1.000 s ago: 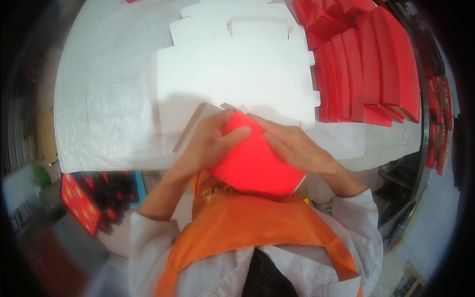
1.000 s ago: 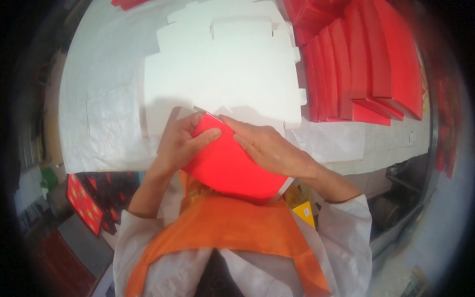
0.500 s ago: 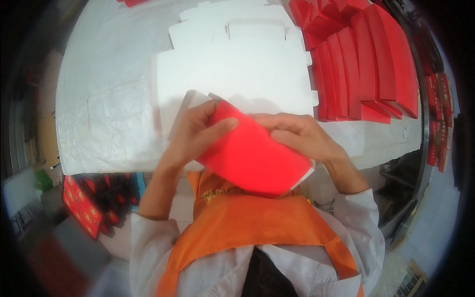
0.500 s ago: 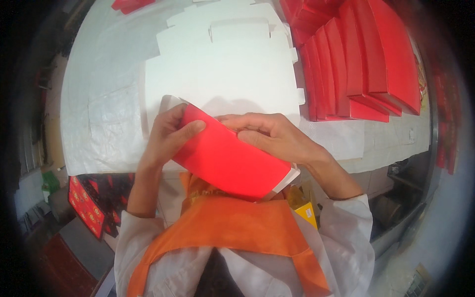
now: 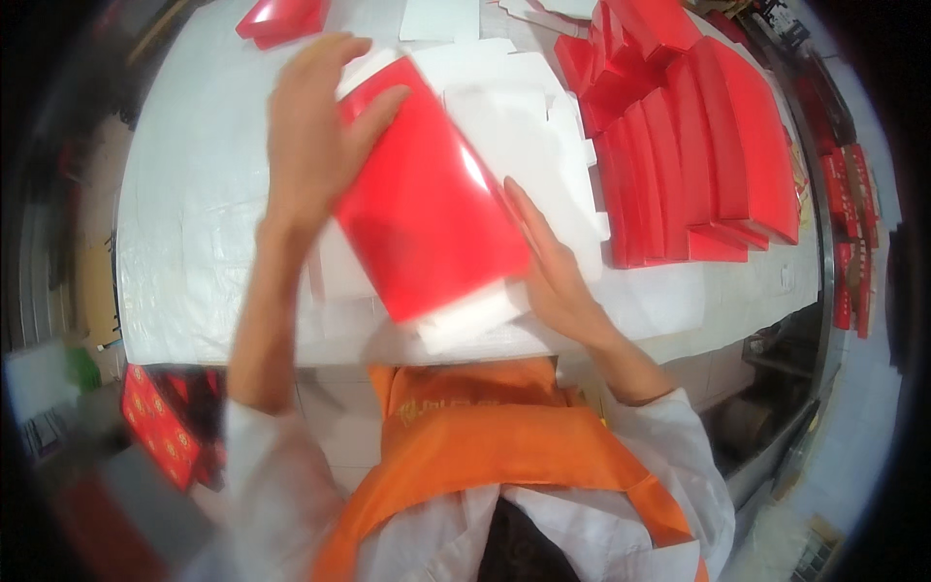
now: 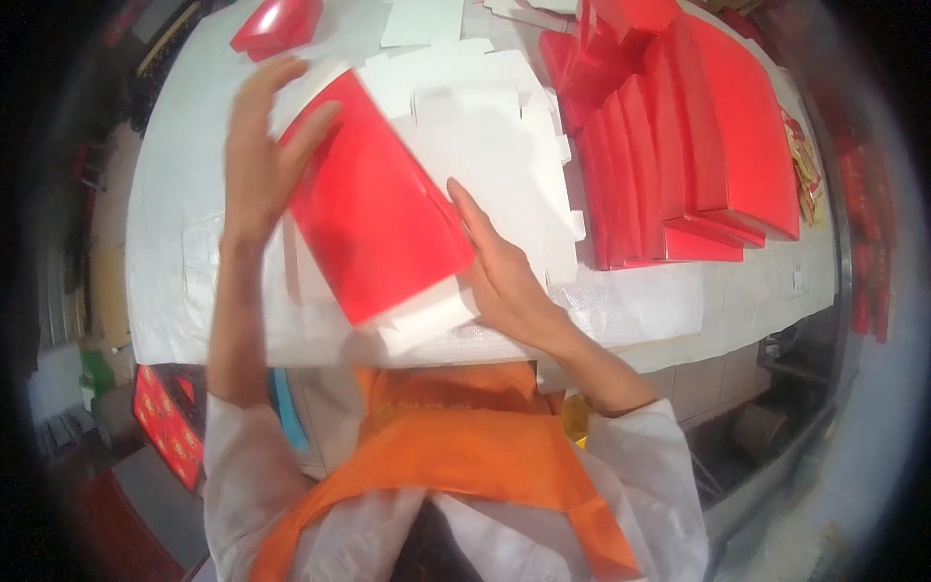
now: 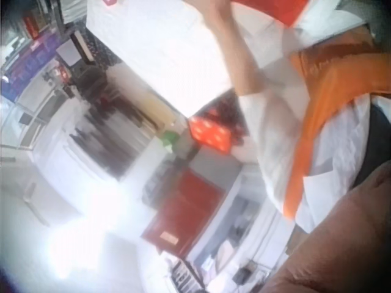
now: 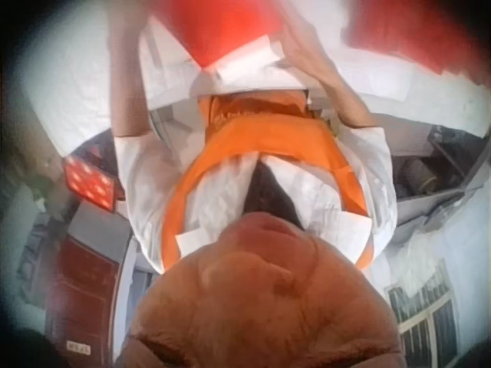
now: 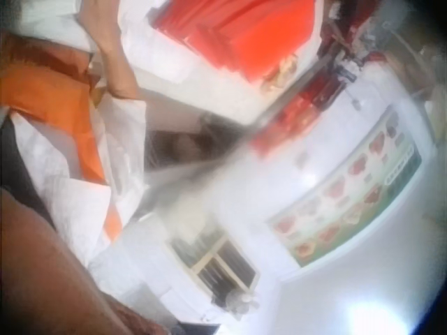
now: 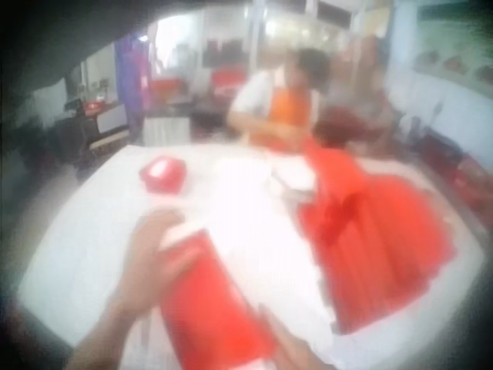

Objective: The person assembles small red boxes by hand. They pick up a white flat-folded cardboard piece, fold it into a box shape, and then insert a red rectangular insert into the white box. The person repeats this process continuously, stacking the finished boxes on the table.

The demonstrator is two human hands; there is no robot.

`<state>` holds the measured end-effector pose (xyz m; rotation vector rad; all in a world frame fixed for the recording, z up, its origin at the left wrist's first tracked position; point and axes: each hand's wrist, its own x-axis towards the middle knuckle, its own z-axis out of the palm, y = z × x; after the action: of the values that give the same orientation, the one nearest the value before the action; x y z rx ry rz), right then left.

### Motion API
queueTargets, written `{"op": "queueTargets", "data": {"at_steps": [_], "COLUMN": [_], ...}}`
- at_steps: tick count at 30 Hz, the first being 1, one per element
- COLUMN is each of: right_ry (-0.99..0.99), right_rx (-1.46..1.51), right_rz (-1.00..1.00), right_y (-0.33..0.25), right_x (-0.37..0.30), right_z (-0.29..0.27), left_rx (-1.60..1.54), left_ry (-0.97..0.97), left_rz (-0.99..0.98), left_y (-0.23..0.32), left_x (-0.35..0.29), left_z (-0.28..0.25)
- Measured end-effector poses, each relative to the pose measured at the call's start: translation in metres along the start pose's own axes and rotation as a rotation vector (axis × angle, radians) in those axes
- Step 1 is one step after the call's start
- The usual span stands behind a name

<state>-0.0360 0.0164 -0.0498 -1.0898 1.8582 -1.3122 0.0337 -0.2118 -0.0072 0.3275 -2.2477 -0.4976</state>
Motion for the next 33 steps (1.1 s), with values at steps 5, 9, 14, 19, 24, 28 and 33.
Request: {"op": "queueTargets", "data": {"at_steps": [5,9,14,19,24,28,33], "right_ry": [0.302,0.297,0.097,0.028,0.159,0.216,0.203], "right_rx": [0.092,0.18,0.225,0.406,0.477,0.473,0.487], "right_rz": [-0.123,-0.101,-0.113,-0.159,-0.043,-0.043,-0.065], "right_y": [0.014,0.01,0.009,0.018,0.01,0.014,0.01], "right_x": [0.033,0.031,0.02,0.025,0.029,0.028,0.027], "right_z": [0.024,0.035,0.04,0.029,0.033,0.034,0.037], "left_rx": [-0.804,-1.437,-1.5,-1.446,-1.424,-1.472,-1.36], "left_ry": [-0.001,0.089,0.217,0.235,0.222,0.266,0.186], "left_rz": [-0.469,-1.126,-1.15,-1.0,-0.995,-0.987,-0.988], "left_y": [0.09,0.1,0.093,0.086,0.091,0.094,0.094], "left_x": [-0.1,-0.116,-0.091,-0.103,-0.107,-0.106,-0.111], "left_z": [0.0,0.037,0.042,0.05,0.054,0.053,0.055]}}
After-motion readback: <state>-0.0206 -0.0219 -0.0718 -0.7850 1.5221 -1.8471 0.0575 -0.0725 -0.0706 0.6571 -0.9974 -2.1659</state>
